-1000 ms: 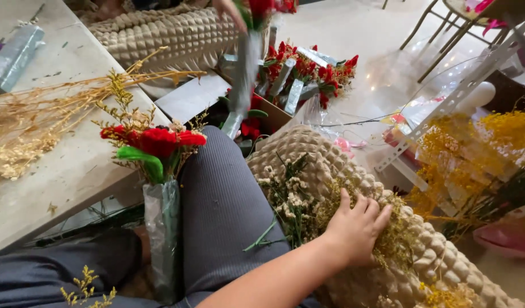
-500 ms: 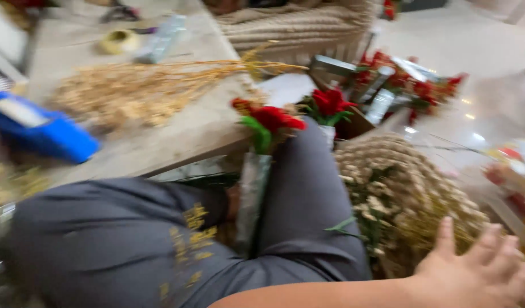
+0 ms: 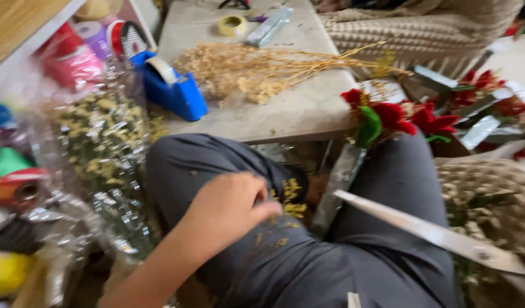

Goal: Trimming and organizing dried yellow flower stems using scissors.

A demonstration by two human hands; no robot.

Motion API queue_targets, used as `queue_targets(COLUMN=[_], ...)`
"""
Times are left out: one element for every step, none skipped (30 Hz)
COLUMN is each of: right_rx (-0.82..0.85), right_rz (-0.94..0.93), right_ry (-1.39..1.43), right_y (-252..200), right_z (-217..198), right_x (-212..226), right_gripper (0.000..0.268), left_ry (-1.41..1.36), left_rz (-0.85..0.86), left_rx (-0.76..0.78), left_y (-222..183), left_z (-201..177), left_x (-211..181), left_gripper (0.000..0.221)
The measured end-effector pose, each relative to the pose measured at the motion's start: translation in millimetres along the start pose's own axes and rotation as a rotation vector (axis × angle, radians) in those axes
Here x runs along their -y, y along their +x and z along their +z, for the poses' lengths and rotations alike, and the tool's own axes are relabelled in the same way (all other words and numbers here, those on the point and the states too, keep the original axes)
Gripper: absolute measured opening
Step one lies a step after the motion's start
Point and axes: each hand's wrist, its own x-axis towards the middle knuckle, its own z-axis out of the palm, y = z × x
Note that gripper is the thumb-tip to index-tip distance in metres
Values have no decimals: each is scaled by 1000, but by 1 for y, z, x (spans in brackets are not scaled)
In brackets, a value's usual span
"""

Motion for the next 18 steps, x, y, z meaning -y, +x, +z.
queue_targets(right_rx=[12,25,28,31,31,31,32,95,143,137,138,133,131,120,116,123,216,307], right_rz=[15,31,47,63,82,102,99,-33,-188,-201,-404,-599,-615,-659,-694,-704,-781,-849], right_ry=[12,24,38,52,63,73,65,-607,-1279,-1286,-1122,-946,-952,-777,-598,-601,-383,-163], right_y=[9,17,25,7,-11,-27,-95,-220,-374,-389,-405,-421,-422,-422,-423,-414,-405,-395], right_z=[21,43,61,84,106,130,140,150,158,168,178,188,203,217,233,244,255,266], right_x=[0,0,-1,13,26,43,168,256,290,306,321,335,339,342,343,336,329,323], right_gripper=[43,44,45,46,47,48,48,21,47,47,62,80,80,75,71,71,80,91], left_ry=[6,-51,-111,-109,-151,-192,-197,-416,-630,-629,-922,-1215,-1211,-1224,-1237,-1234,-1259,-1283], left_rz=[-12,-124,-227,-231,-221,-210,-217,-232,-246,-251,-257,-257,-259,-243,-233,-240,-286,-332], left_rx=[4,127,247,246,249,252,247,261,262,248,271,291,273,249,233,222,177,131], left_y=[-8,-16,-21,-22,-23,-24,-21,-19,-15,-13,-11,-10,-10,-10,-12,-12,-11,-9], left_z=[10,19,30,28,28,28,26,23,18,19,20,20,15,11,8,7,7,6], left_x=[8,15,22,25,26,26,35,43,53,68,83,97,100,102,105,107,110,112], left_gripper=[36,45,58,58,37,17,17,14,12,12,13,13,13,11,11,11,20,30])
